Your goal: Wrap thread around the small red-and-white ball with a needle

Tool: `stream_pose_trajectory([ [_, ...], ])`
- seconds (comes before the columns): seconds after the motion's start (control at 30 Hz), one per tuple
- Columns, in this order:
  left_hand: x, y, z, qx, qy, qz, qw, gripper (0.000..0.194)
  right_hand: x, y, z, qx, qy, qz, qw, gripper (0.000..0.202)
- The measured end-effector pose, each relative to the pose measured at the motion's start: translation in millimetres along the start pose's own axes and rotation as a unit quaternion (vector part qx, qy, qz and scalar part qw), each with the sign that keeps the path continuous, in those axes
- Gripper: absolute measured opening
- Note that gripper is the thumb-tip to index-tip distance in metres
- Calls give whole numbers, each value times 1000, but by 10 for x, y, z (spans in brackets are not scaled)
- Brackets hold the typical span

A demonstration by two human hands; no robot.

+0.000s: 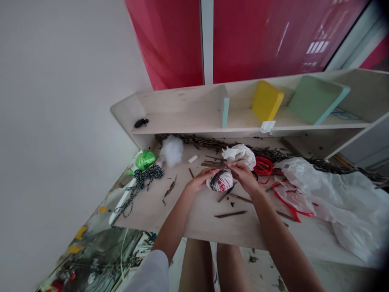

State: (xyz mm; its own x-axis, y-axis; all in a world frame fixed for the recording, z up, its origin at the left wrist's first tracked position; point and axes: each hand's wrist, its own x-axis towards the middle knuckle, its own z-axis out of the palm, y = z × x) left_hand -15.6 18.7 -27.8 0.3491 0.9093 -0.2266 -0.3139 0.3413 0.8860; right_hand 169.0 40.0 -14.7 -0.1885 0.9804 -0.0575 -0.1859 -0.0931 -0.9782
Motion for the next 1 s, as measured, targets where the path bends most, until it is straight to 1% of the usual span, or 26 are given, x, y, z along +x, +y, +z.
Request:
stream_pose_trajectory([
  [0.07, 5, 13, -35, -84, 33, -30, 996, 53, 31, 56, 24, -89, 20, -51, 995, 38],
  [0.13, 31, 45, -68, -157, 79, -54, 983, 51, 49, 116, 42, -169, 35, -107, 979, 40],
  [0.17, 49, 65, -80, -185, 96, -59, 976, 53, 50, 145, 50, -201, 38, -130, 970, 40],
  [0.23, 85, 101, -97, -221, 124, -47, 966, 56, 38, 196, 68, -250, 35, -160, 954, 38],
  [0.33, 123, 111, -104, -238, 175, 3, 955, 55, -5, 241, 112, -291, 17, -175, 940, 34],
  [0.4, 137, 84, -101, -233, 194, 26, 953, 52, -37, 251, 151, -299, -5, -177, 938, 30],
  [0.53, 166, 9, -73, -198, 190, 68, 959, 40, -76, 260, 213, -297, -55, -178, 936, 22],
  [0.6, 186, -14, -51, -164, 198, 107, 960, 36, -81, 273, 235, -293, -71, -171, 938, 21],
  [0.63, 195, -19, -40, -145, 217, 126, 957, 36, -80, 278, 247, -288, -76, -165, 940, 21],
  [0.73, 212, -21, -23, -48, 288, 174, 941, 47, -78, 262, 284, -242, -89, -140, 956, 24],
  [0.77, 212, -20, -21, -7, 300, 190, 935, 51, -79, 239, 293, -212, -90, -128, 965, 25],
  [0.83, 204, -24, -17, 57, 292, 219, 929, 59, -87, 167, 294, -138, -89, -86, 983, 30],
  [0.93, 182, -54, 18, 111, 231, 223, 941, 66, -99, 30, 229, -17, -83, -10, 996, 34],
  [1.0, 165, -82, 65, 120, 193, 211, 951, 69, -86, -41, 147, 38, -56, 0, 998, 34],
])
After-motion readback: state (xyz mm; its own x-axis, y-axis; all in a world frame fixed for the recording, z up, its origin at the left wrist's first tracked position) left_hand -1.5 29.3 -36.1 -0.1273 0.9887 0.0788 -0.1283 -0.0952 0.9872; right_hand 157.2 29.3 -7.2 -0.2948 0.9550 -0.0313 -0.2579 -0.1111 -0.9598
